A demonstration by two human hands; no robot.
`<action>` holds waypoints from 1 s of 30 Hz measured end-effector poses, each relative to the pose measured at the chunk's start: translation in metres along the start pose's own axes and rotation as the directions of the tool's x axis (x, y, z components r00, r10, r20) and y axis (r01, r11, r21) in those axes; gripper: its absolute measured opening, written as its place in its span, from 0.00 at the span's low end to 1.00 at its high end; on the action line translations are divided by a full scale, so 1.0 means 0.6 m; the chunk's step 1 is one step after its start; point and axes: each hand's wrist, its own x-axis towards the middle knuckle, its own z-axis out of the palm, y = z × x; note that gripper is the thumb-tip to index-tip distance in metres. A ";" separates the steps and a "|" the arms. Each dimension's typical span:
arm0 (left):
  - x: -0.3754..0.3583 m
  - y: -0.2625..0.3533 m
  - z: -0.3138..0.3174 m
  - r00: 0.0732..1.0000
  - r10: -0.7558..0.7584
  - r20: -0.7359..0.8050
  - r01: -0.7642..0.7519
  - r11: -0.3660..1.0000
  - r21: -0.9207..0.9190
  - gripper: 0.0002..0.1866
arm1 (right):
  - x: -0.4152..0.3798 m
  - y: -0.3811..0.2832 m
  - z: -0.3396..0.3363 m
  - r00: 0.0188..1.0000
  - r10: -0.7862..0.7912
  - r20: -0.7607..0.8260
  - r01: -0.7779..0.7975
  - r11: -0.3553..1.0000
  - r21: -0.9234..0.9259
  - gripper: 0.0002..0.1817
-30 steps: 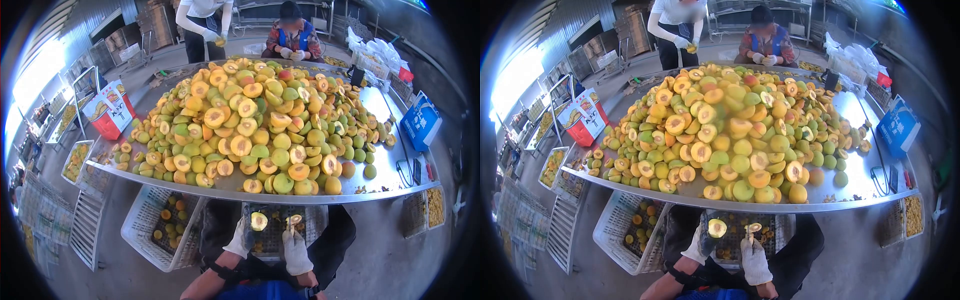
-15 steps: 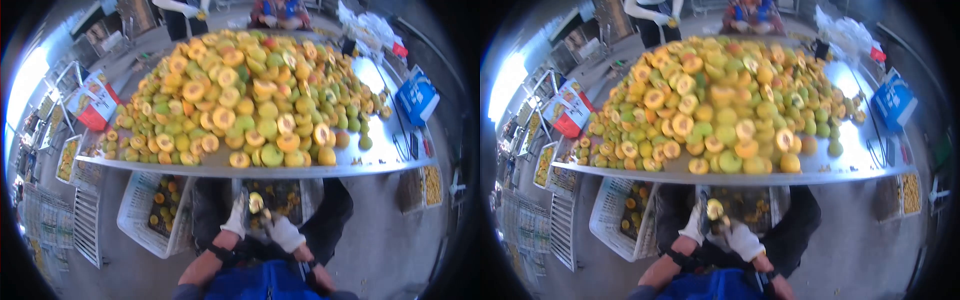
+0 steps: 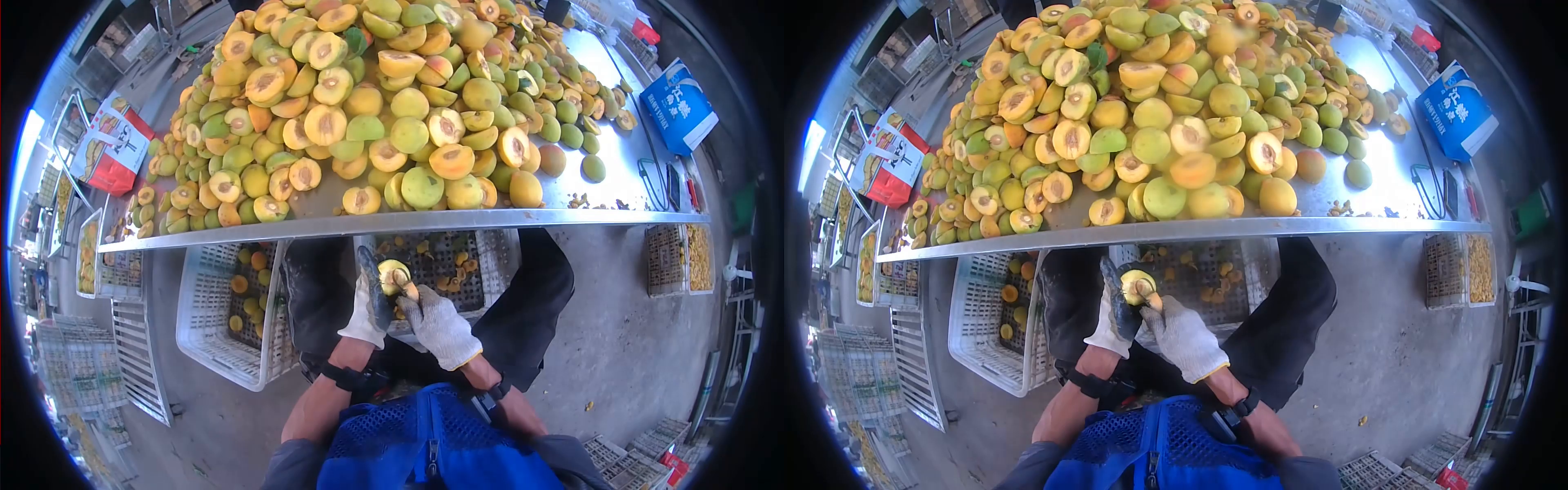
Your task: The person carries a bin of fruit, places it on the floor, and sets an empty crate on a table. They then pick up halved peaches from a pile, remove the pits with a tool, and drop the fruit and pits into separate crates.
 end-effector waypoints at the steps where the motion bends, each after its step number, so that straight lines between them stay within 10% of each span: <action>1: 0.003 -0.004 -0.003 1.000 -0.018 -0.011 0.018 0.999 -0.027 0.20 | 0.003 0.004 0.004 1.000 -0.010 0.007 0.010 1.000 0.008 0.17; 9: 0.014 -0.018 -0.001 0.940 -0.114 -0.323 0.100 0.993 -0.057 0.17 | 0.003 0.005 0.018 0.999 -0.010 0.037 0.006 0.995 0.099 0.17; 12: 0.003 -0.017 0.011 0.969 0.178 -0.170 -0.171 0.984 0.055 0.14 | -0.001 0.017 0.035 0.998 -0.053 -0.046 0.058 0.990 0.127 0.18; 20: 0.005 -0.015 0.002 0.987 0.131 -0.098 -0.117 0.984 0.131 0.15 | -0.008 0.005 0.012 0.928 0.110 0.356 -0.305 0.774 0.555 0.25; 27: 0.010 0.034 0.016 0.978 0.104 0.180 -0.154 0.943 0.296 0.11 | -0.022 0.004 -0.004 0.825 0.041 0.564 -0.513 0.473 0.716 0.20; 30: 0.019 0.042 0.031 0.970 0.066 0.234 -0.137 0.943 0.304 0.16 | -0.029 -0.011 -0.013 0.750 0.000 0.661 -0.658 0.090 0.747 0.20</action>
